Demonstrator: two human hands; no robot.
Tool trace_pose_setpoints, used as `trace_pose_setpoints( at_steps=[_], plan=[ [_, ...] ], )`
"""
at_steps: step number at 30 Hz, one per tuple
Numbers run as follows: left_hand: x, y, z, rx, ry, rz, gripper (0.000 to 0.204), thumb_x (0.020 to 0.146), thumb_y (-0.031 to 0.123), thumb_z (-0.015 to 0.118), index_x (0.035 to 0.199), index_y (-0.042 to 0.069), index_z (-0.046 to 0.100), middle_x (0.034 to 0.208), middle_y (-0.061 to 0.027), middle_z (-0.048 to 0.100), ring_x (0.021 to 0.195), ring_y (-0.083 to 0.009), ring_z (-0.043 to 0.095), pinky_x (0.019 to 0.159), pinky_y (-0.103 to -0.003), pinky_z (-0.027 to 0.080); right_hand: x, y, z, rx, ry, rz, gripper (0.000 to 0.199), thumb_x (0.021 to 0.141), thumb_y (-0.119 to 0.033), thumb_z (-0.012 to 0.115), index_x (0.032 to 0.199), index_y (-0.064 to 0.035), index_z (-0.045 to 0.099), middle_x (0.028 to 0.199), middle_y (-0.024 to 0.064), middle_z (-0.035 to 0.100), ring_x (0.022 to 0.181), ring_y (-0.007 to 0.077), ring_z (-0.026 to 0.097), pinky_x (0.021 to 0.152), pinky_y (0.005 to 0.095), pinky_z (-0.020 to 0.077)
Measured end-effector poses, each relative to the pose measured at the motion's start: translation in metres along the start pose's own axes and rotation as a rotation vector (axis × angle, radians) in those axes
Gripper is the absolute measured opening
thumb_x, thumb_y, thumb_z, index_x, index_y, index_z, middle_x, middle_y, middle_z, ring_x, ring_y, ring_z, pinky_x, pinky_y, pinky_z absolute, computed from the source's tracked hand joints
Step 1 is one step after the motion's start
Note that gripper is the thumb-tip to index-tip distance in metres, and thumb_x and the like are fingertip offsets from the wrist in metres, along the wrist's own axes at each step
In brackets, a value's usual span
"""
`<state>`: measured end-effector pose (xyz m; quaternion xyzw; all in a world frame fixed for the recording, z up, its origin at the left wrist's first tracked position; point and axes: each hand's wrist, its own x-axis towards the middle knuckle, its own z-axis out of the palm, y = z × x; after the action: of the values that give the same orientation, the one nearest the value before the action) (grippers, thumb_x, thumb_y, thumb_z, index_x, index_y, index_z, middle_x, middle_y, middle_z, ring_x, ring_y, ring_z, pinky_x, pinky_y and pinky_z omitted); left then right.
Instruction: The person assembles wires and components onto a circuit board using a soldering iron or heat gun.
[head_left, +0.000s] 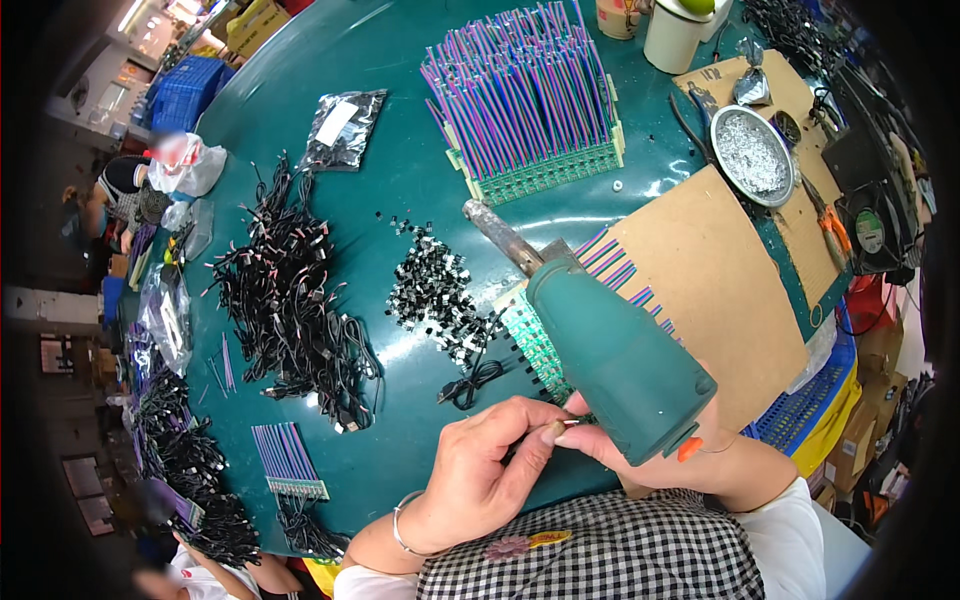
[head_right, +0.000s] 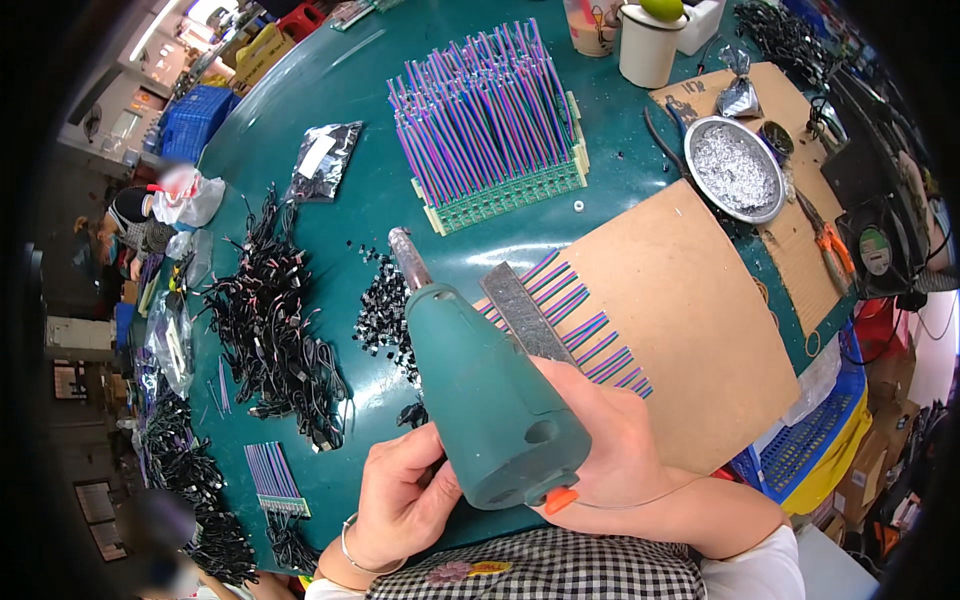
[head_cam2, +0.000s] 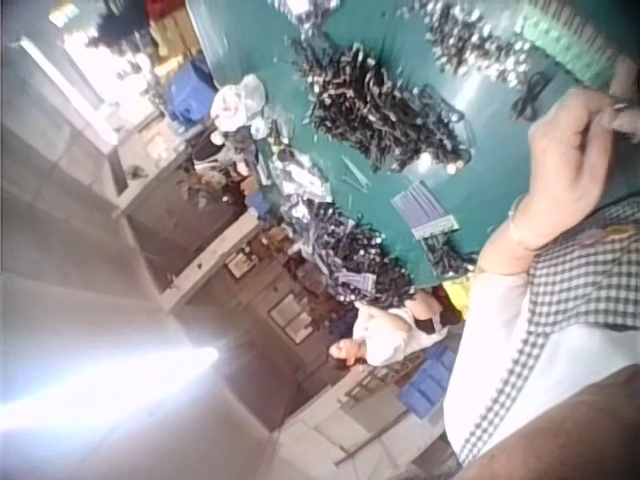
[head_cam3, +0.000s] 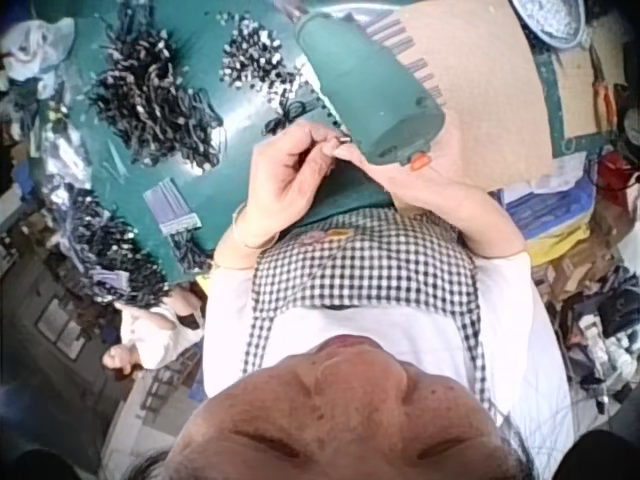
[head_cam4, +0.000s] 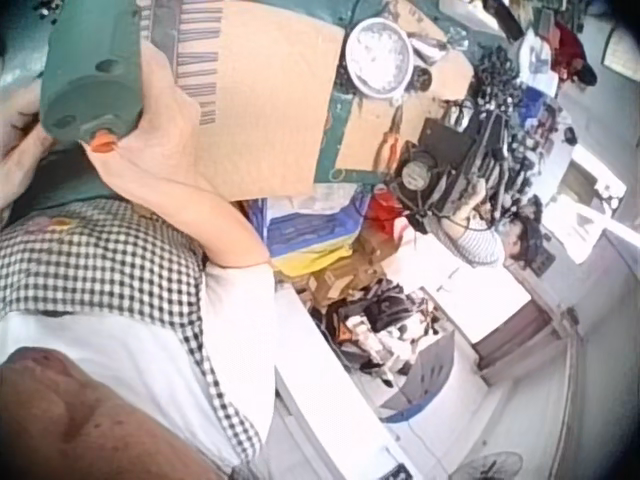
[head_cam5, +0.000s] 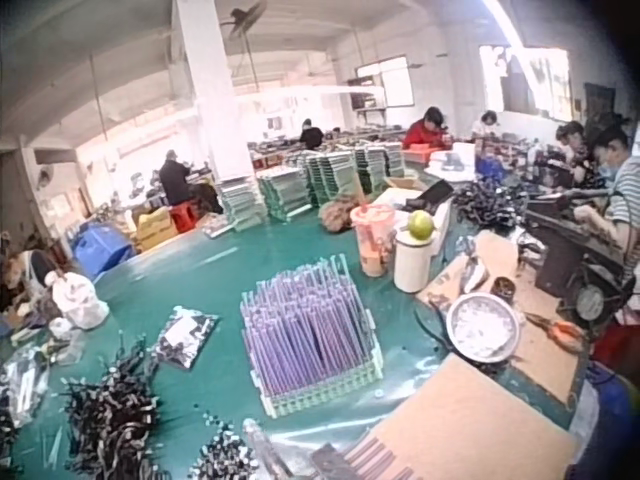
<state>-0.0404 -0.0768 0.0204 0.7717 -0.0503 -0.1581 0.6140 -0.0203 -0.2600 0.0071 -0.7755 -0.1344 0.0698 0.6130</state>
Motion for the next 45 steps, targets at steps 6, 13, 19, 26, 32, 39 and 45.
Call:
trace_pose_setpoints(
  at_steps=[6,13,19,26,32,39,45],
  plan=[
    [-0.002,-0.002,0.005,0.122,0.024,0.007,0.007,0.081,0.001,0.059,0.087,0.0,0.06,0.07,-0.0075,0.063,0.054,-0.0136,0.058,0.051,-0.023,0.046,-0.012,0.014,-0.006,0.137,-0.056,0.074,0.035,0.068,-0.002,0.069,0.099,0.0009,0.055,0.086,0.0047,0.062,0.073,0.0105,0.06,0.062,0.0239,0.0483],
    [0.001,-0.002,0.011,0.179,0.126,0.086,0.004,0.079,0.001,0.061,0.083,-0.001,0.06,0.066,-0.0069,0.062,0.055,-0.0119,0.061,0.05,-0.022,0.047,-0.003,-0.006,0.001,0.378,0.115,0.21,0.012,0.075,-0.004,0.067,0.084,-0.0009,0.06,0.076,0.0042,0.06,0.063,0.0093,0.056,0.056,0.0222,0.046],
    [0.002,-0.003,0.017,0.236,0.127,0.134,0.005,0.079,0.0,0.062,0.082,-0.001,0.059,0.066,-0.0063,0.063,0.055,-0.0107,0.06,0.051,-0.021,0.047,0.0,-0.004,0.001,0.16,0.118,0.102,0.008,0.071,0.0,0.068,0.075,-0.002,0.061,0.068,0.002,0.061,0.062,0.0086,0.057,0.055,0.0231,0.0464],
    [0.003,-0.008,0.005,0.059,-0.02,0.061,0.005,0.078,0.001,0.06,0.082,0.001,0.058,0.065,-0.0044,0.06,0.052,-0.0096,0.056,0.048,-0.021,0.043,-0.008,0.004,-0.01,0.361,0.019,0.231,0.032,0.075,0.005,0.061,0.105,0.004,0.05,0.073,0.0075,0.059,0.064,0.0123,0.058,0.055,0.0246,0.0482],
    [0.004,-0.01,0.005,-0.139,0.011,-0.009,0.004,0.079,0.0,0.058,0.083,-0.001,0.057,0.069,-0.0039,0.061,0.061,-0.0077,0.059,0.055,-0.02,0.045,-0.007,-0.001,-0.015,0.367,-0.004,0.236,0.049,0.075,0.008,0.061,0.119,0.0057,0.039,0.093,0.0133,0.056,0.069,0.0153,0.06,0.061,0.0265,0.0513],
    [0.006,-0.006,0.009,-0.119,-0.062,-0.019,0.004,0.083,0.0,0.057,0.084,-0.003,0.055,0.074,-0.0039,0.059,0.066,-0.0056,0.054,0.059,-0.018,0.042,-0.01,0.01,-0.01,0.39,-0.058,0.197,0.033,0.075,0.005,0.063,0.105,0.0025,0.048,0.083,0.0071,0.06,0.072,0.0121,0.059,0.063,0.0243,0.0498],
    [0.007,-0.009,0.0,-0.328,-0.147,-0.166,0.005,0.083,-0.001,0.055,0.087,-0.002,0.056,0.078,-0.0049,0.062,0.069,-0.0063,0.057,0.06,-0.02,0.045,-0.007,0.004,-0.009,0.494,-0.022,0.312,0.046,0.076,0.006,0.059,0.119,0.0038,0.041,0.077,0.009,0.058,0.067,0.0144,0.058,0.057,0.0248,0.0477]
  ],
)
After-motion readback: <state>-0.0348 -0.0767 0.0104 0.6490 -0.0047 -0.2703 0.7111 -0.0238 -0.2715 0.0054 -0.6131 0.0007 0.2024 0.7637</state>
